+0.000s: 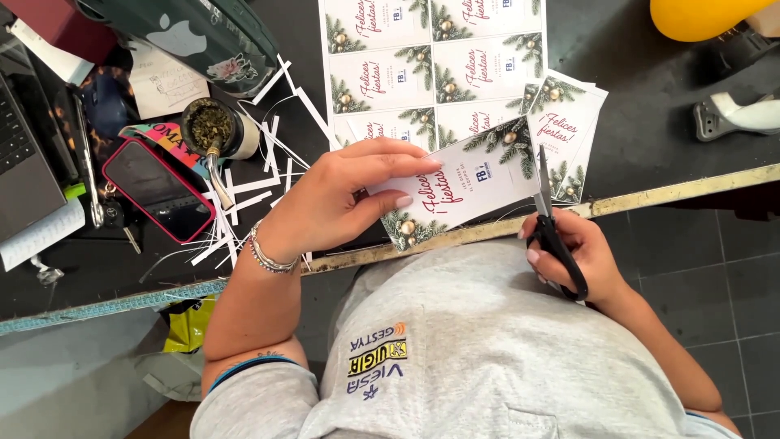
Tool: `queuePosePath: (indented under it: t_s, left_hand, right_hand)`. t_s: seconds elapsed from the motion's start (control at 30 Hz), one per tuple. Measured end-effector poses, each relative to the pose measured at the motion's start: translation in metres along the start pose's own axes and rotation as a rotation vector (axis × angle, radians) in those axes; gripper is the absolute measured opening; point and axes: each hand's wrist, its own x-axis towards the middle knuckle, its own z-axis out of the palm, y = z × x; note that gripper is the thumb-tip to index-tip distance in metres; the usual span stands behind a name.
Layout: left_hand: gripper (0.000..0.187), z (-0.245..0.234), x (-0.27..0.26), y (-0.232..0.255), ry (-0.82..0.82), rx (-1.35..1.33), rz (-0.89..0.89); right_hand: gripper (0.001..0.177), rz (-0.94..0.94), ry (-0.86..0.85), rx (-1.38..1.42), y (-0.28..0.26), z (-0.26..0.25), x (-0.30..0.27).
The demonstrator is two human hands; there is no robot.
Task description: Cutting out individual cards from a printed sheet using scissors.
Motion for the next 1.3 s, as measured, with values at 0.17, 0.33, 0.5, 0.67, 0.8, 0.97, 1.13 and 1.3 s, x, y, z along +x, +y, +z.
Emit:
queuePosePath:
  t_s: [0.17, 0.33, 0.5, 0.67, 0.8, 0.97, 1.13, 1.3]
  left_hand:
    - [0.037, -0.001, 0.0, 0.003, -0.003, 0.009, -0.002]
    - [0.037, -0.001, 0.002, 0.005, -0.009, 0.015, 0.002]
    - [0.037, -0.001, 0.004, 0.007, -0.006, 0.02, -0.01]
    - [0.037, 0.0, 0.005, 0.005, -0.009, 0.018, -0.002]
    - [0.036, -0.001, 0.005, 0.005, -0.011, 0.015, 0.004]
    - [0.037, -0.001, 0.004, 0.004, -0.019, 0.008, 0.013]
    - [0.037, -0.001, 0.003, 0.003, -0.023, 0.0, 0.014]
    - [0.037, -0.001, 0.004, 0.003, -0.03, -0.001, 0.004]
  right_hand:
    - [0.022, -0.001, 0.005, -0.019, 0.003, -0.001, 0.0]
    - [0.022, 0.007, 0.008, -0.024, 0.003, -0.001, 0.0]
    - [0.019, 0.028, 0.022, -0.016, 0.0, 0.001, 0.0]
    - [0.018, 0.035, 0.031, -0.009, -0.002, 0.003, 0.0]
    - [0.018, 0.026, 0.023, -0.006, 0.001, 0.002, 0.001]
    - [0.017, 0.025, 0.027, -0.007, 0.003, 0.002, -0.001]
    - [0.018, 0.026, 0.033, -0.027, 0.008, 0.0, -0.001]
    - [0.017, 0.03, 0.035, -0.008, 0.006, 0.002, 0.0]
